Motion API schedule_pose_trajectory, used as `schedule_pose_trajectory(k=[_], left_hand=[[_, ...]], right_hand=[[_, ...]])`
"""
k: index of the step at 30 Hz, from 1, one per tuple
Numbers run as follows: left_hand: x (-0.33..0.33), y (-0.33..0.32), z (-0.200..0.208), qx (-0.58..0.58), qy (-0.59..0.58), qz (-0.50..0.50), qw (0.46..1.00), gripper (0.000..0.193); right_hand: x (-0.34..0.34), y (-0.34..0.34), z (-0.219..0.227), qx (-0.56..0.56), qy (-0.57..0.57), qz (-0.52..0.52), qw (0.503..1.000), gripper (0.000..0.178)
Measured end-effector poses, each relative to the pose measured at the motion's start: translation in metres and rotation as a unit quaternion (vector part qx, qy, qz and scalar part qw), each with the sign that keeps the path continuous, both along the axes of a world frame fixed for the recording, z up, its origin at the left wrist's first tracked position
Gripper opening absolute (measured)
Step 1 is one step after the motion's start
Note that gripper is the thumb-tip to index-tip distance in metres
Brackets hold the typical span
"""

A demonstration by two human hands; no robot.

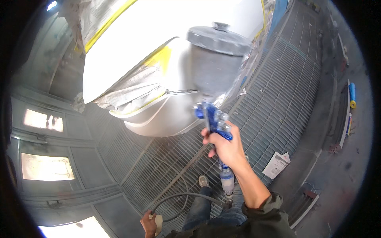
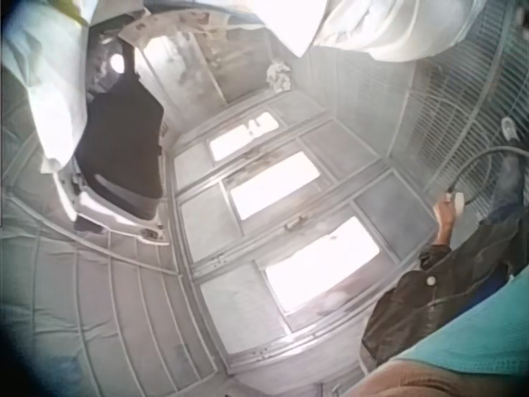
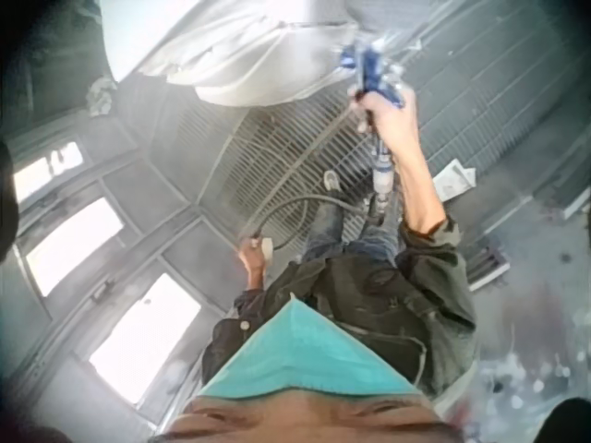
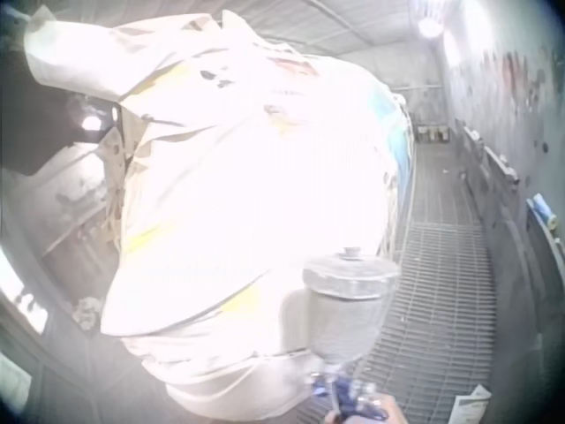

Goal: The person uses a spray gun to apply white paint to the exterior of a car in a paint booth. They systematically cover the rear, sides, and front of the vehicle, moving around it to ensure even coverage.

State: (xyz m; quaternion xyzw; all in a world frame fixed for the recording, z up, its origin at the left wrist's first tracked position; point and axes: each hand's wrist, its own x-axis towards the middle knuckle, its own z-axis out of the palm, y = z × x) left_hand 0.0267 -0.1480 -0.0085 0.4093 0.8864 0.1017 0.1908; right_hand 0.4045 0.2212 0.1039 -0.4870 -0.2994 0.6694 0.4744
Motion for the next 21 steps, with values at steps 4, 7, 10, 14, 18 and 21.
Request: schedule_pose_trajectory(k=[4,7,10,14,18,21], left_hand=[[0.012,0.017,-0.003,-0.064,0.019,-0.018,0.998,0.030],[0.011,0.021,-0.007,-0.016,0.039,-0.070,0.997,0.030],[0.019,0.032,0.005,-0.053,0.026,-0.049,0.997,0.028],[0.026,0.035,-0.005,-0.046,0.030,-0.079,0.995,0.024],[0.041,0.047,-0.022,-0.010,-0.032,-0.094,0.995,0.022],[0.062,0.074,-0.017,-0.050,-0.048,-0.072,0.995,0.023]], right_hand=[[0.020,-0.003,-0.036,-0.003,0.081,-0.017,0.997,0.037],[0.028,0.003,-0.059,0.000,0.188,0.032,0.982,0.031],[0.044,0.014,-0.100,0.015,0.201,0.086,0.976,0.021],[0.058,0.022,-0.131,-0.006,0.129,-0.039,0.991,0.004],[0.082,0.031,-0.174,-0.013,0.034,-0.132,0.991,0.006],[0.086,0.038,-0.194,-0.020,-0.003,-0.225,0.974,0.016]])
